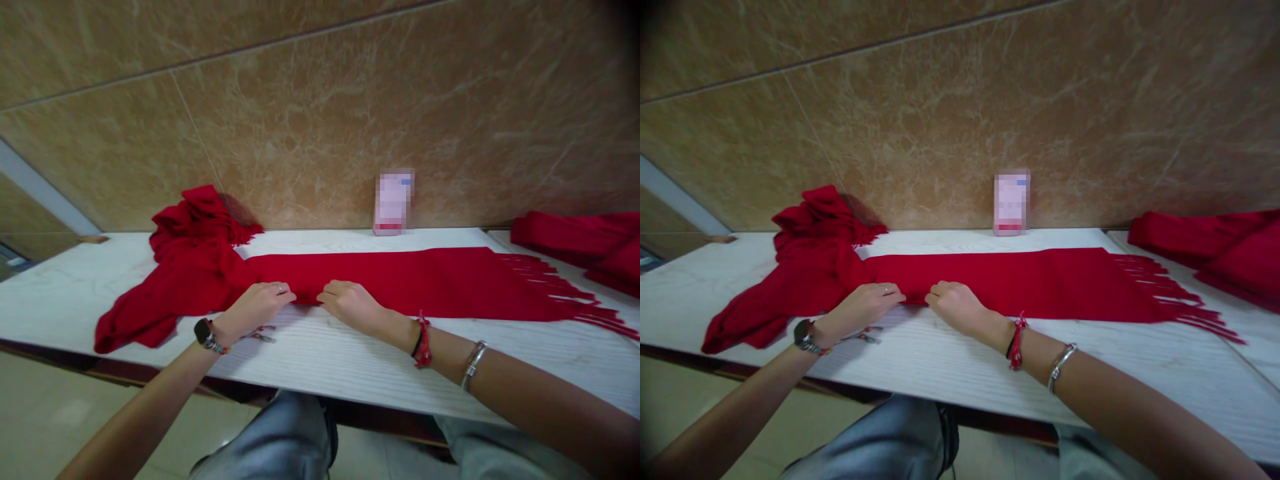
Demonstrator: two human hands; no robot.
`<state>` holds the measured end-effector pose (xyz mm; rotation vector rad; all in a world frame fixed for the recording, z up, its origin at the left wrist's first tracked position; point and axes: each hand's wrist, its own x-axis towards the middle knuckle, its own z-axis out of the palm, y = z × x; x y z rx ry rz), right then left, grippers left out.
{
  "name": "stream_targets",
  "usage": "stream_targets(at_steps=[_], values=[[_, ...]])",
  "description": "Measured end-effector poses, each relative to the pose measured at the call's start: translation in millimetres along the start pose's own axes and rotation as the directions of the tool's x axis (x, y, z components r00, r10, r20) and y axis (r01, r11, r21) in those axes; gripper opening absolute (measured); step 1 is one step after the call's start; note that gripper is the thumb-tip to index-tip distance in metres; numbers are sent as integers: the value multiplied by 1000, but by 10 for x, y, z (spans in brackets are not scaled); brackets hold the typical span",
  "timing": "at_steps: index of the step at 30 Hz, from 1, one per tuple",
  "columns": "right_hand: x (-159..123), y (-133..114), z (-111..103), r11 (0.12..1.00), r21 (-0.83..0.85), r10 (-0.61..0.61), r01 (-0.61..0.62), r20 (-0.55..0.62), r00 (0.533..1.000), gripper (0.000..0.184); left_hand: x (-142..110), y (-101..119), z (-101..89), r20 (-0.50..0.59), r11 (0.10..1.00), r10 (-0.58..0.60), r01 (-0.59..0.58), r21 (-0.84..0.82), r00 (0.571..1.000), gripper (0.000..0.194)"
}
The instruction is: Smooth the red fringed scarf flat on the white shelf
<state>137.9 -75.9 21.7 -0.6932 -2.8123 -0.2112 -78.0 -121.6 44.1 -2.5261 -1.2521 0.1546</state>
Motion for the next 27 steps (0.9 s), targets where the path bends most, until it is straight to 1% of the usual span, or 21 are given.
stream_targets(at_steps=[5, 7, 9, 14, 17, 19, 22, 24, 27], values=[[-17, 16, 30, 995, -26, -97, 96, -8, 995, 15, -72, -23, 124, -49, 986, 132, -126, 108, 990, 25], [-17, 14, 33, 990, -44, -131, 131, 2, 991, 15, -88, -27, 150, -80, 976, 170, -158, 148, 982, 28], [-17, 8, 40, 987, -64, -146, 146, -3, 989, 17, -97, -28, 162, -108, 972, 184, -164, 171, 977, 31], [-26, -8, 52, 987, -56, -156, 152, -82, 984, 19, -101, -25, 154, -96, 988, 126, -116, 103, 987, 28], [-31, -7, 53, 981, -29, -191, 189, -75, 979, 16, -106, -32, 117, -55, 997, 74, -73, 27, 996, 27], [-35, 2, 62, 979, 16, -202, 204, -67, 977, 16, -112, -48, 81, -15, 997, 42, -43, -62, 999, 32], [-45, 23, 92, 978, 96, -179, 186, -77, 981, 21, -119, -85, 33, 47, 983, 15, -6, -182, 999, 46], [-54, 36, 114, 975, 155, -150, 162, -86, 985, 25, -118, -105, 19, 90, 974, 16, 4, -226, 996, 52], [-68, 52, 138, 959, 258, -97, 116, -86, 992, 31, -97, -103, 18, 120, 972, -7, 35, -233, 993, 45]])
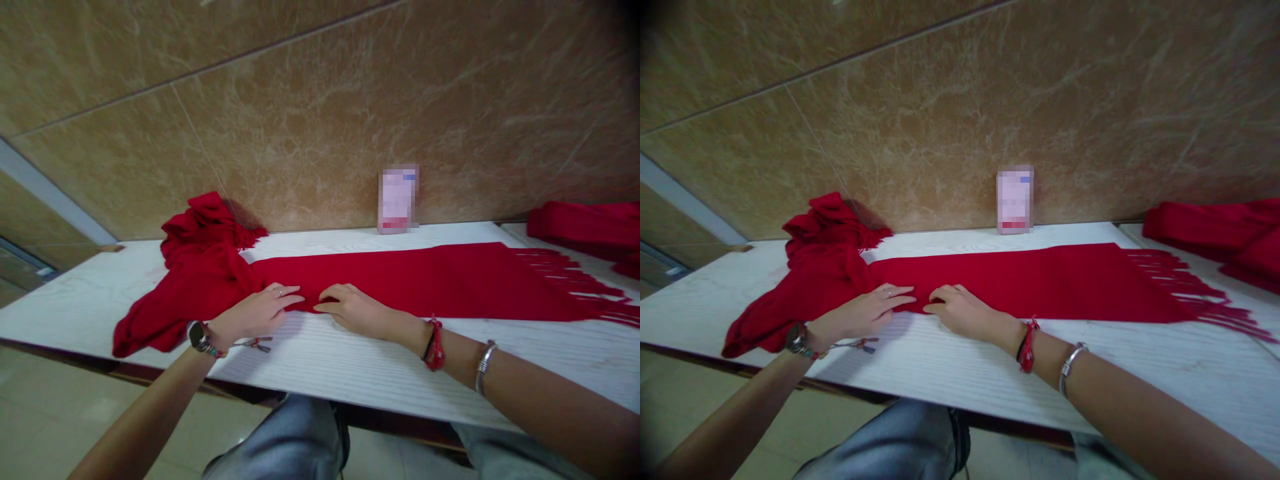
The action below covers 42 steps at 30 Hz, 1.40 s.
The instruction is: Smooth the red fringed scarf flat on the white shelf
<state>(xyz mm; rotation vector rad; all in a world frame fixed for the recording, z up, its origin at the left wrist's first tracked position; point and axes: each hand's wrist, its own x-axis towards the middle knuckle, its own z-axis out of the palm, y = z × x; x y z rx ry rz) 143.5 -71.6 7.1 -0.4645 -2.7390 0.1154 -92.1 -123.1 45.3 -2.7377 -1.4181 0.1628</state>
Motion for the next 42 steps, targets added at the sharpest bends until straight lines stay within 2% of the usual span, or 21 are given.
stream_targets(at_steps=[6, 8, 11, 14, 16, 19, 22, 24, 25, 27, 30, 33, 35, 36, 37, 39, 42], values=[[-20, 17, 21, 997, 75, 2, -2, -9, 1000, 33, 157, 101, -17, -139, 979, -150, 167, 117, 979, 32], [-23, 13, 18, 997, 73, -4, 5, -18, 1000, 33, 223, 105, -3, -142, 981, -130, 149, 128, 981, 31], [-23, 1, 7, 997, 74, 2, 1, -38, 999, 30, 267, 32, 90, -28, 995, -81, 82, 47, 996, 38], [-20, -5, -2, 994, 111, -14, 18, -36, 999, 30, 238, -91, 218, 119, 987, -141, 148, -58, 983, 46], [-18, -3, -5, 990, 140, -18, 22, -31, 999, 31, 212, -153, 261, 154, 981, -157, 172, -88, 975, 49], [-17, 2, -7, 986, 165, -1, 5, -23, 1000, 33, 226, -170, 218, 128, 987, -129, 139, -80, 983, 51], [-19, 9, -4, 984, 177, -3, 7, -21, 1000, 33, 302, -104, 118, -39, 998, -48, 46, -36, 998, 42], [-21, 12, -1, 983, 183, -8, 13, -27, 1000, 32, 346, -50, 83, -135, 998, 42, -47, -35, 990, 39], [-22, 12, 1, 982, 188, -9, 15, -28, 1000, 32, 356, -32, 83, -139, 995, 83, -90, -49, 987, 38], [-22, 12, 2, 980, 197, -9, 14, -27, 1000, 32, 346, -35, 115, -79, 989, 114, -121, -81, 990, 39], [-20, 8, -2, 979, 203, 5, -3, -6, 1000, 33, 290, -148, 178, 28, 997, 32, -29, -76, 999, 43], [-19, 3, -2, 979, 205, 16, -18, 10, 1000, 34, 286, -301, 166, 112, 985, -174, 175, -5, 978, 44], [-21, 3, 2, 978, 208, 16, -17, 8, 1000, 34, 355, -342, 117, 109, 948, -316, 310, 64, 943, 46], [-22, 4, 6, 978, 208, 16, -16, 5, 1000, 34, 412, -334, 93, 77, 938, -342, 336, 81, 936, 47], [-23, 5, 10, 978, 207, 16, -15, 1, 1000, 34, 480, -309, 76, 37, 943, -327, 324, 78, 944, 48], [-25, 9, 15, 978, 206, 11, -9, -8, 1000, 34, 634, -236, 79, -24, 978, -208, 208, 22, 978, 50], [-25, 11, 15, 977, 212, 6, -3, -14, 1000, 32, 830, -197, 171, 26, 992, -83, 85, -94, 996, 48]])
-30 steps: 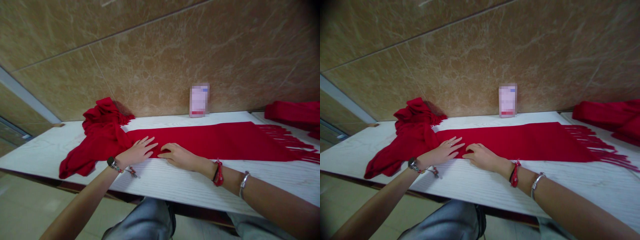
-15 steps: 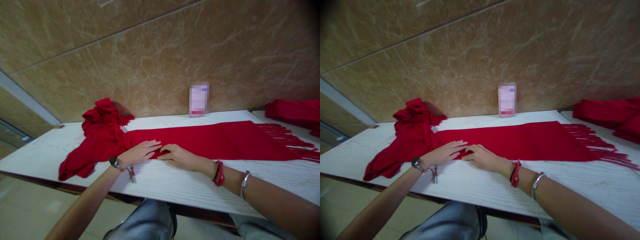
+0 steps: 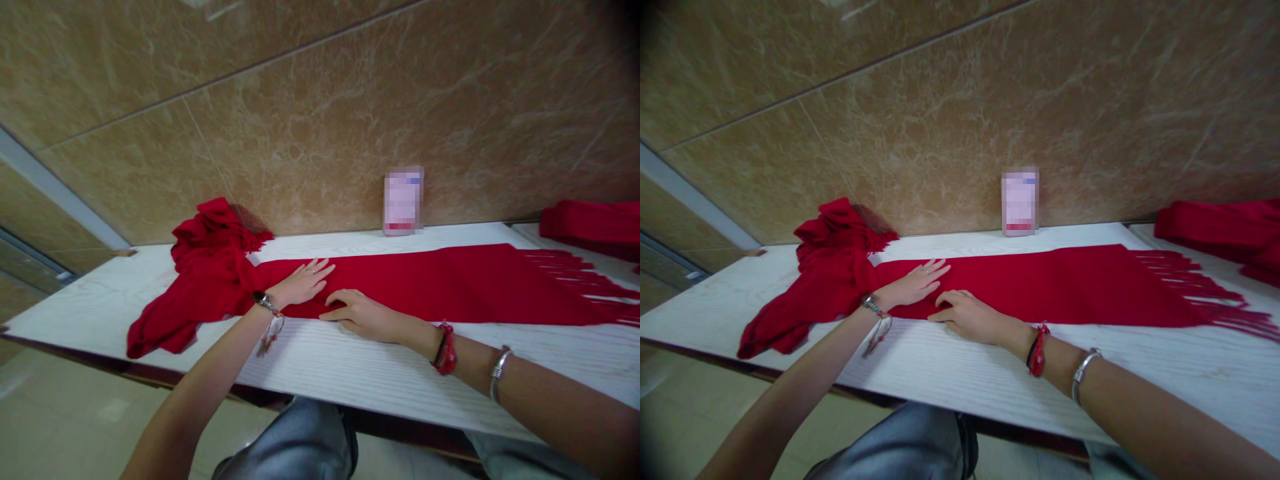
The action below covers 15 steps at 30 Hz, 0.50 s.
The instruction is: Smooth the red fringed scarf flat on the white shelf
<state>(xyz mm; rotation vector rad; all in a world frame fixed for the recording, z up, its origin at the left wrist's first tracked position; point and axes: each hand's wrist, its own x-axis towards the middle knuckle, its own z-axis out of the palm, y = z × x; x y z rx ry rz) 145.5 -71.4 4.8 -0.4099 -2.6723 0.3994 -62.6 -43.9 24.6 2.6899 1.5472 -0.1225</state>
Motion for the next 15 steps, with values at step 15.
stream_targets(at_steps=[15], values=[[16, 5, 4, 999, 1, -32, 33, -37, 999, 31, 184, -299, 7, -164, 975, -205, 216, 51, 965, 46]])
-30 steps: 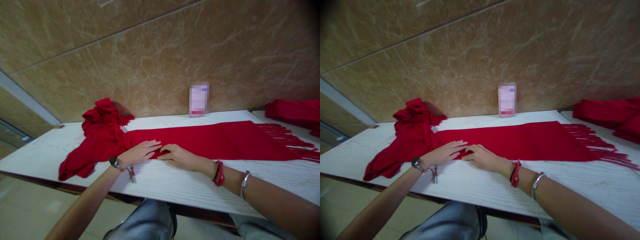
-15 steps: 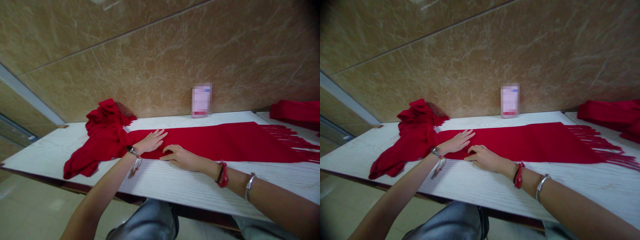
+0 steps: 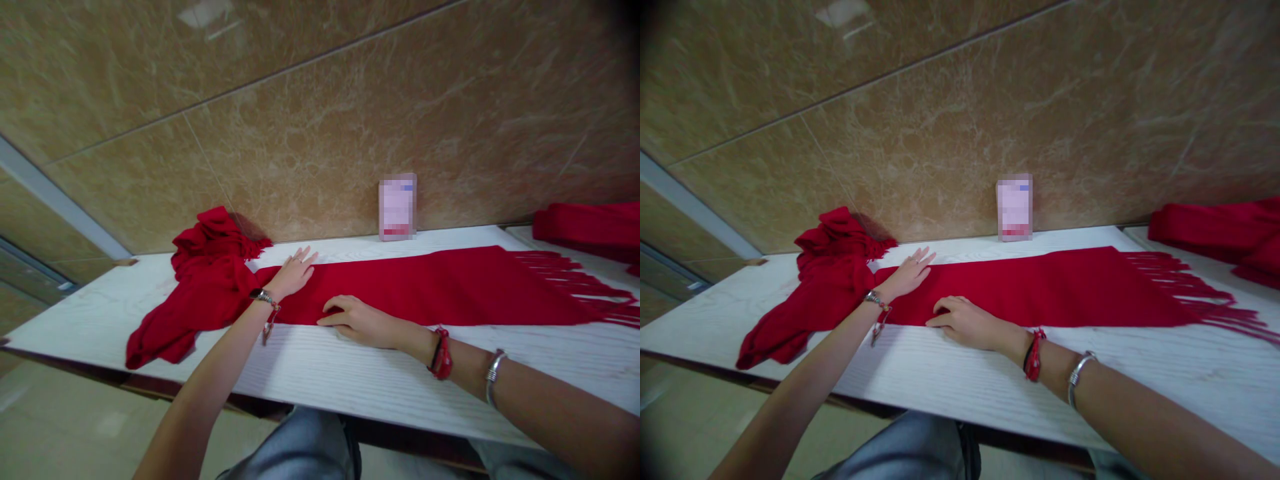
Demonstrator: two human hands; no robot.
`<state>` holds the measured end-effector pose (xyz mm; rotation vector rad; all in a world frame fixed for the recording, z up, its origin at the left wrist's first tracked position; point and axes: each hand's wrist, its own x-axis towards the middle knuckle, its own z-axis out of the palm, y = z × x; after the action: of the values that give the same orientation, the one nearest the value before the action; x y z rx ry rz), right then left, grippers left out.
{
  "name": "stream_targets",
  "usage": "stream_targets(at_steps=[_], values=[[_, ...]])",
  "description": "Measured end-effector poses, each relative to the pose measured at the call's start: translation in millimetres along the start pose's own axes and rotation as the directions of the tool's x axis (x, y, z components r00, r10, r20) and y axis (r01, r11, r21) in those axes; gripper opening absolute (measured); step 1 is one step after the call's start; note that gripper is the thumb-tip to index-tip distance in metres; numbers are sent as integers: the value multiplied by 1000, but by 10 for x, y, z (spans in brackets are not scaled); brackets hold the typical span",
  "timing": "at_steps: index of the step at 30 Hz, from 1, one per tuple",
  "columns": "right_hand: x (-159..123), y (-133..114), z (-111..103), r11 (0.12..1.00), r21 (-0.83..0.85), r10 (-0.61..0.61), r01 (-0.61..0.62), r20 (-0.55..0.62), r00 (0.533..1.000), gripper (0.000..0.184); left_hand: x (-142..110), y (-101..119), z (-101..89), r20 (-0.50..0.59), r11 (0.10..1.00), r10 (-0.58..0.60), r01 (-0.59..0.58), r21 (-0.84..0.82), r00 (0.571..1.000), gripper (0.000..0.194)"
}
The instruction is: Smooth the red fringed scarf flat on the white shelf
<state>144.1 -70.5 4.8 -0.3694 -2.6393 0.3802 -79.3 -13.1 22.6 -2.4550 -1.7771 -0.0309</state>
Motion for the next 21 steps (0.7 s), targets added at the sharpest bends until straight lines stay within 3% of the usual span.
stream_targets(at_steps=[3, 5, 7, 11, 17, 21], values=[[3, 36, -19, 989, -100, 100, -112, -118, 988, 31, -68, 187, 62, 55, 986, 161, -158, -53, 985, 45], [-23, 94, -40, 938, -219, 238, -270, -158, 958, 36, -103, 237, 100, 97, 988, 148, -142, -65, 984, 46], [-76, 165, -63, 869, -324, 360, -374, -106, 927, 45, -118, 250, 119, 104, 992, 117, -112, -59, 988, 46], [-162, 250, -117, 833, -403, 441, -378, 72, 895, 53, -122, 265, 117, 83, 996, 67, -62, -64, 994, 47], [174, 239, -118, 804, -408, 452, -432, -53, 891, 56, -170, 300, 108, 11, 996, -19, 20, -82, 1000, 49], [406, 347, -43, 825, -390, 453, -408, 25, 891, 52, -185, 272, 106, 35, 995, -71, 73, -71, 997, 50]])
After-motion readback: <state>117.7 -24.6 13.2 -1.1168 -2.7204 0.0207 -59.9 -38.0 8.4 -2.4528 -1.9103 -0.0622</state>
